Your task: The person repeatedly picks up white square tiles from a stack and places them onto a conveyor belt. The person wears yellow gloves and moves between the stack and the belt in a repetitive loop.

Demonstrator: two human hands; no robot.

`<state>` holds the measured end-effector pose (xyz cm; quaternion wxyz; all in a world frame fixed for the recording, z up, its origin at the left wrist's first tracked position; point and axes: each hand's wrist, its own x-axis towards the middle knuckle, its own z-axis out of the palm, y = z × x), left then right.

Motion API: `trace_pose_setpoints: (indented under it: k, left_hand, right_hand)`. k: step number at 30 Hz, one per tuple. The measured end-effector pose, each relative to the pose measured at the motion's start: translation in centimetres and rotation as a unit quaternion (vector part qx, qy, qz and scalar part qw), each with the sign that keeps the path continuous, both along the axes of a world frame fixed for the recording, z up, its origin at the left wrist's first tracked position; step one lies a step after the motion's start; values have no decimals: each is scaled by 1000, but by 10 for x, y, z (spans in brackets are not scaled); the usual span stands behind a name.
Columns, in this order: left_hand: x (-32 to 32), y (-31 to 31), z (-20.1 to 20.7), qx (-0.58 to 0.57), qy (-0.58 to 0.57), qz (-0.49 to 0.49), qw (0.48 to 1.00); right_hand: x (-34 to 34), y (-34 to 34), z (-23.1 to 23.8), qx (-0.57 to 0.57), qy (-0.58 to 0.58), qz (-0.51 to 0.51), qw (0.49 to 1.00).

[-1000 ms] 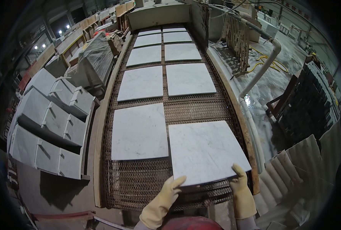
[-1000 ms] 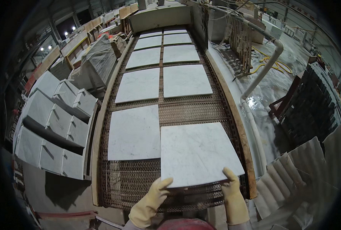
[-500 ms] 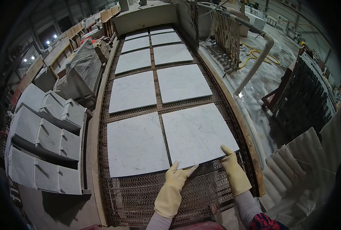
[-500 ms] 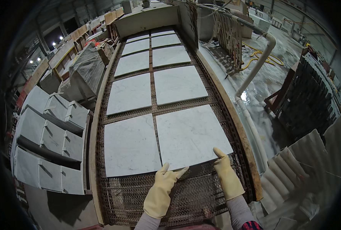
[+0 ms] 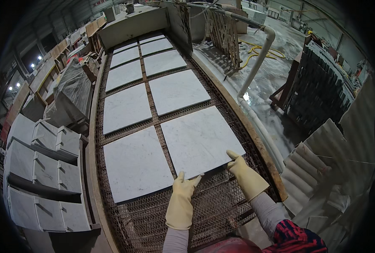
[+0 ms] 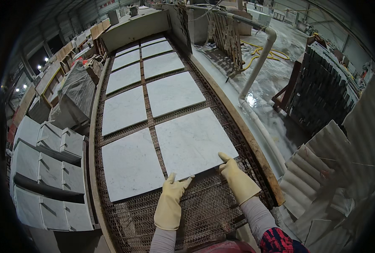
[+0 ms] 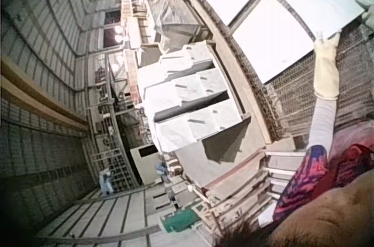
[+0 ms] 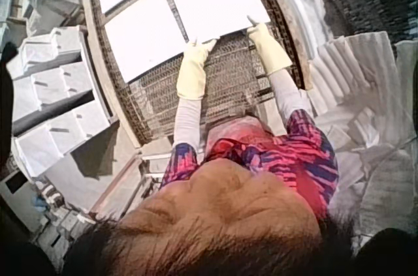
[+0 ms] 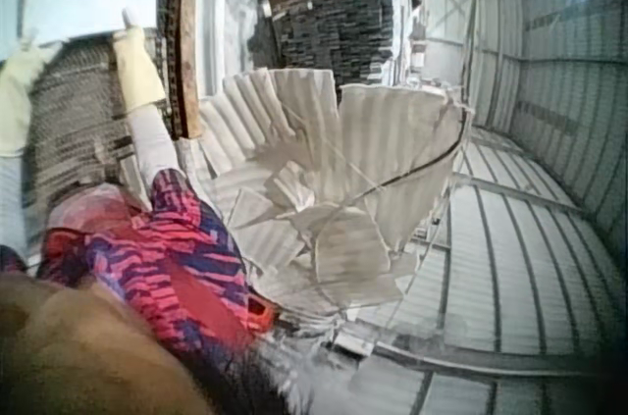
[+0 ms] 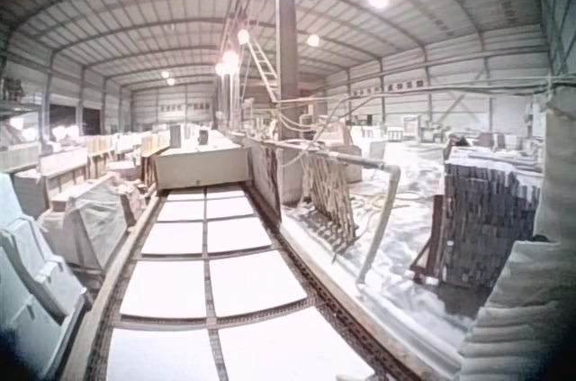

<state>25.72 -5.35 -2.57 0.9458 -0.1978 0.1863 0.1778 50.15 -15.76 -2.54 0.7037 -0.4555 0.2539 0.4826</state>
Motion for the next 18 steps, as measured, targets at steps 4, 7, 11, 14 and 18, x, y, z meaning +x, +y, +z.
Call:
trace_pose_setpoints:
  k: [4,7,11,14,18]
  left_hand:
    - [-5,-21,49,100,203,27,974]
    - [-28,-40,64,126,236,65,961]
    - [-73,-83,75,300,167,52,938]
    - [-100,-107,82,329,161,10,930]
    - [-120,-147,79,390,172,-25,904]
  right_hand:
    - [2,-7,6,-26,-16,-1,1000]
    - [-2,-14,25,31,-2,-28,999]
    - [-11,-30,50,11,-75,-15,997]
    - [-20,-54,89,11,-283,-5,959]
    - [12,-113,129,59,-417,39,906]
